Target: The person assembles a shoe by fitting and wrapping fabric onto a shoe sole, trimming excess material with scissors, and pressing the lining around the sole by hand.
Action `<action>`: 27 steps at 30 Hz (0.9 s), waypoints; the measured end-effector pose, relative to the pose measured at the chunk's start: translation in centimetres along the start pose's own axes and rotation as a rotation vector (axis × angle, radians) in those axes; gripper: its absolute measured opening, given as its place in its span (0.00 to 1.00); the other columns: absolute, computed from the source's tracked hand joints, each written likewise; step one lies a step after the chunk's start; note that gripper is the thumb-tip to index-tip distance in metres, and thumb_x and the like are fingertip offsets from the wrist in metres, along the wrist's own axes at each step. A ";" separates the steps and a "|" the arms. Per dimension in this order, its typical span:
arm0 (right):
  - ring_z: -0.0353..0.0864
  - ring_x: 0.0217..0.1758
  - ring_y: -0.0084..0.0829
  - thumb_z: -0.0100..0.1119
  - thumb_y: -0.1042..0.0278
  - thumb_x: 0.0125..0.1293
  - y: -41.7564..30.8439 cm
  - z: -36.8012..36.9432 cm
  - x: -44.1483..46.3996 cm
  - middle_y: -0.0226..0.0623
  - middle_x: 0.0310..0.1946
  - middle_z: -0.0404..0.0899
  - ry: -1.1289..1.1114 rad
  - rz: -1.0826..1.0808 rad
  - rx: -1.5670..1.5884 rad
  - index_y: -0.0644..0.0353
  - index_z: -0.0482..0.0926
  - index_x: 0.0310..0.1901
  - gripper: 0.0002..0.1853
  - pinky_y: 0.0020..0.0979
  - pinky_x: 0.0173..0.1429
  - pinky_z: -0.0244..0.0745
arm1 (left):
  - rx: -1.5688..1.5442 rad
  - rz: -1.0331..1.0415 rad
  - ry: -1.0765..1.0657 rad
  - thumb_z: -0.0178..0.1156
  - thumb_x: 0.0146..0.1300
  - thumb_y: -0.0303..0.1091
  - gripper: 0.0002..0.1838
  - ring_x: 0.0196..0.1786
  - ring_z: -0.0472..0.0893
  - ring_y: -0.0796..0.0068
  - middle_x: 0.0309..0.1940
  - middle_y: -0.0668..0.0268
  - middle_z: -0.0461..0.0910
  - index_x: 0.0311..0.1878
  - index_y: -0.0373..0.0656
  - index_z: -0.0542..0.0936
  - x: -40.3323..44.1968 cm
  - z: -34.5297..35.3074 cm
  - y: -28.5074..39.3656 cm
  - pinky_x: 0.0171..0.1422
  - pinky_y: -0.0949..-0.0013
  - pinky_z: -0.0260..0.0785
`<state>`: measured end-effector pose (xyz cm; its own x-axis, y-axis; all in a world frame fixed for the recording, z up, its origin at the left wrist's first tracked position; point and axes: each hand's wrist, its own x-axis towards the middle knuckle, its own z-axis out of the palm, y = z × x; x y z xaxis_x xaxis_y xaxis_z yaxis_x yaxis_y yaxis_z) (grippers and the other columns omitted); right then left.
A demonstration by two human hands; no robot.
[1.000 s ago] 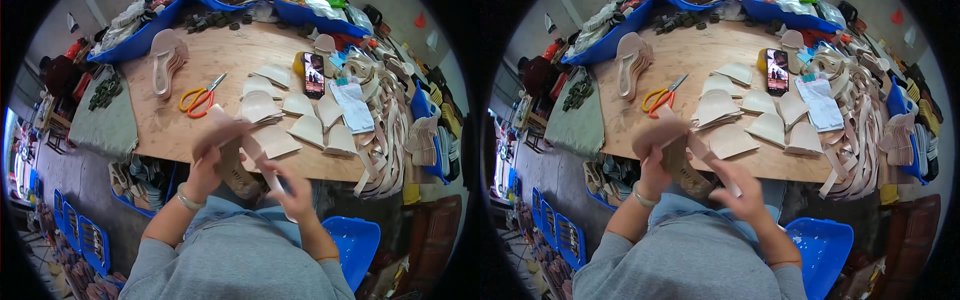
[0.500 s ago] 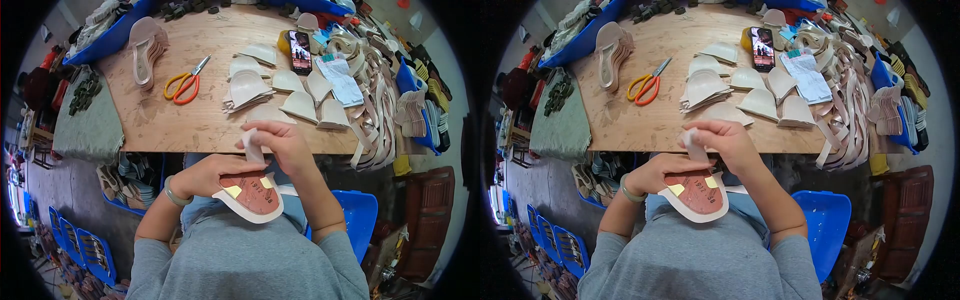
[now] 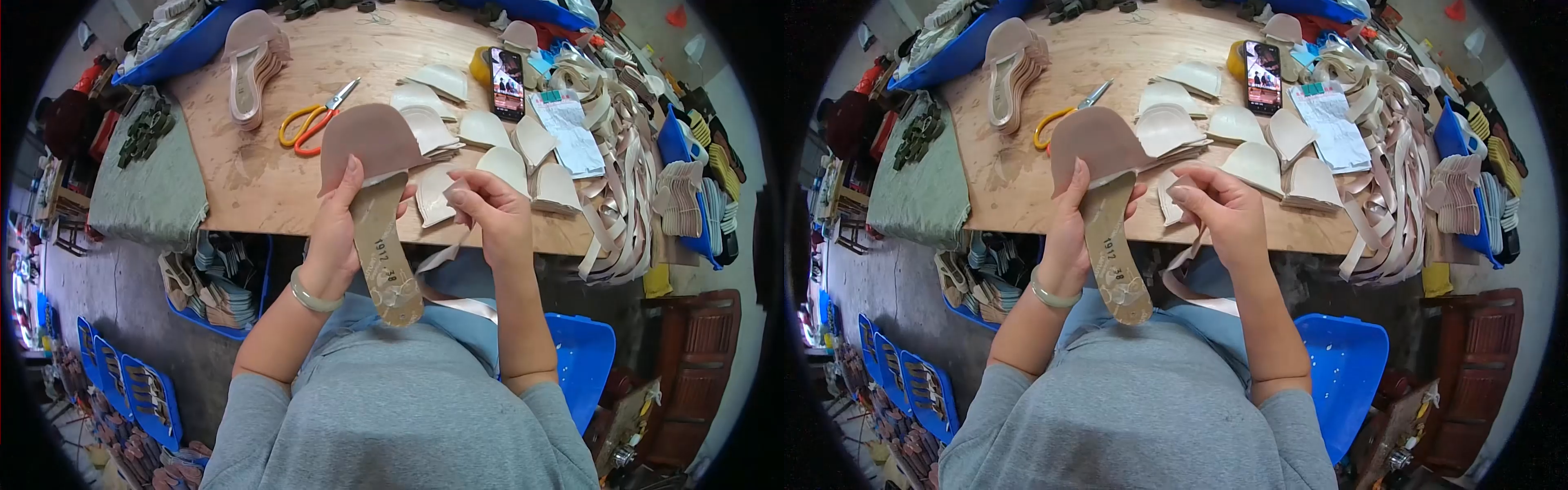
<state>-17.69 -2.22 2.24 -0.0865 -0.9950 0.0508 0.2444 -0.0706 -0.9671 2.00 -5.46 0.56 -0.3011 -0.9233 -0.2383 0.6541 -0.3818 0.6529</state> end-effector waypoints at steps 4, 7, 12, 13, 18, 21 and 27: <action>0.72 0.26 0.22 0.61 0.81 0.62 1.3 -0.5 -1.3 0.37 0.30 0.81 -0.054 0.088 0.036 0.67 0.82 0.46 0.11 0.19 0.31 0.67 | -0.032 0.031 0.045 0.56 0.72 0.51 0.28 0.42 0.86 0.64 0.46 0.51 0.82 0.61 0.35 0.70 0.5 -0.2 -1.0 0.38 0.72 0.81; 0.72 0.26 0.21 0.61 0.81 0.62 1.8 -1.2 -1.7 0.36 0.30 0.81 -0.079 0.094 0.038 0.68 0.82 0.46 0.10 0.19 0.31 0.67 | -0.049 0.096 0.059 0.56 0.71 0.53 0.31 0.41 0.87 0.64 0.42 0.48 0.83 0.61 0.32 0.70 1.6 -0.3 -1.4 0.38 0.72 0.82; 0.71 0.27 0.18 0.63 0.79 0.62 3.7 -2.7 -3.2 0.32 0.28 0.80 -0.051 0.148 0.112 0.68 0.82 0.44 0.09 0.16 0.30 0.67 | -0.078 0.075 0.074 0.56 0.72 0.49 0.26 0.41 0.86 0.66 0.44 0.54 0.82 0.61 0.37 0.69 2.3 -1.0 -1.2 0.38 0.72 0.79; 0.71 0.27 0.18 0.63 0.79 0.62 3.8 -2.8 -3.4 0.32 0.29 0.80 -0.058 0.164 0.096 0.68 0.82 0.44 0.09 0.15 0.30 0.67 | -0.068 0.080 0.080 0.56 0.71 0.50 0.27 0.41 0.86 0.66 0.43 0.53 0.82 0.61 0.36 0.69 2.4 -1.1 -1.2 0.38 0.72 0.80; 0.71 0.27 0.17 0.63 0.78 0.62 3.6 -3.1 -4.3 0.32 0.29 0.80 -0.086 0.212 0.017 0.68 0.83 0.44 0.09 0.15 0.29 0.66 | -0.035 0.102 0.103 0.57 0.70 0.52 0.31 0.41 0.86 0.65 0.42 0.50 0.83 0.60 0.31 0.70 3.0 -1.5 -1.5 0.37 0.73 0.82; 0.69 0.27 0.17 0.61 0.78 0.63 3.4 -3.0 -4.6 0.33 0.28 0.80 -0.108 0.205 -0.071 0.67 0.82 0.46 0.10 0.15 0.29 0.65 | -0.033 0.126 0.113 0.57 0.70 0.52 0.31 0.41 0.86 0.65 0.42 0.50 0.83 0.60 0.32 0.70 3.1 -1.4 -1.5 0.36 0.73 0.82; 0.69 0.27 0.17 0.61 0.77 0.64 3.4 -2.9 -5.4 0.33 0.28 0.80 -0.071 0.243 -0.137 0.67 0.82 0.47 0.11 0.15 0.29 0.65 | -0.023 0.135 0.118 0.57 0.70 0.52 0.31 0.41 0.86 0.65 0.43 0.50 0.83 0.60 0.32 0.70 3.0 -1.1 -1.6 0.36 0.73 0.82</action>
<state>-19.18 3.10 -1.99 0.0275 -0.9843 -0.1744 0.1163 0.1765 -0.9774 0.84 -7.63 -2.05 -0.1268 -0.9640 -0.2338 0.6990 -0.2541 0.6684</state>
